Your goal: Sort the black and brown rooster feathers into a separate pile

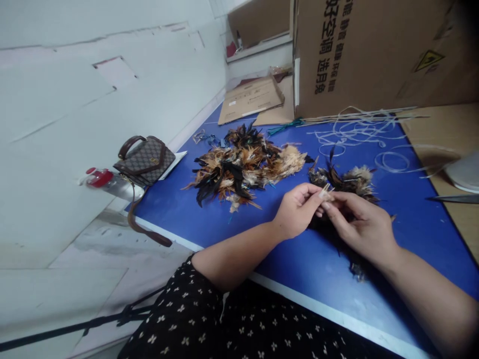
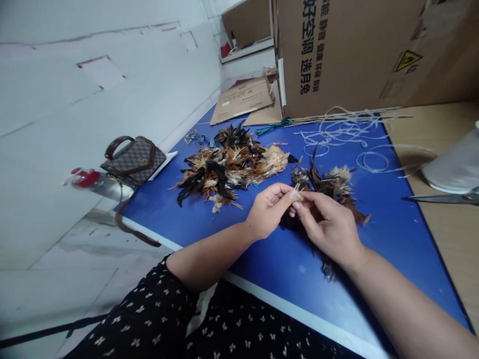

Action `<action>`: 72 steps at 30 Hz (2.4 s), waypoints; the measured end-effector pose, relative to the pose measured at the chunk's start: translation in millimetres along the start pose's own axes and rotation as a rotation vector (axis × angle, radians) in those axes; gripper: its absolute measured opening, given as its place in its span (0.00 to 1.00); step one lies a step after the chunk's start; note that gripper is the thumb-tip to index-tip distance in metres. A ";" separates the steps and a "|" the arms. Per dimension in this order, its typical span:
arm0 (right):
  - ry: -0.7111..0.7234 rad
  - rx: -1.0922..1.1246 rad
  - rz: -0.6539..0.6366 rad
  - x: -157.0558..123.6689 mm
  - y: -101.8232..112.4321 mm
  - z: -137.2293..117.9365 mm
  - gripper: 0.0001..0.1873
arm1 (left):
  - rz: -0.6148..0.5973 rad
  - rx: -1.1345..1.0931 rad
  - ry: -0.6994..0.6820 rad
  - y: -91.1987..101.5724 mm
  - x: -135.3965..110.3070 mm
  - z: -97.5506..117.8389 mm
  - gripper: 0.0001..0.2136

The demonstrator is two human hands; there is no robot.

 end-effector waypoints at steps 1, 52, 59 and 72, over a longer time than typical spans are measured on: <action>-0.012 -0.027 0.016 0.1 2.1 1.4 0.09 | 0.003 -0.010 0.010 0.0 0.4 -1.0 0.27; 0.631 -0.323 -0.190 -9.9 3.3 -21.0 0.18 | -0.125 -0.094 0.201 4.4 5.4 -10.9 0.27; 0.691 -0.322 -0.239 -8.6 -1.2 -23.5 0.16 | -0.223 -0.003 0.279 8.4 9.0 -10.8 0.26; 0.360 -0.382 -0.112 1.6 16.1 -10.1 0.28 | -0.149 0.040 0.258 11.4 11.7 -11.3 0.27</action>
Point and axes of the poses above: each hand's wrist, its own x-axis towards the middle knuckle, its own y-axis out of the back of the hand, z = x × y, the point moved 5 cm from there along x, towards the middle knuckle, and after that the axes turned 5 degrees about x, right-handed, at the moved point
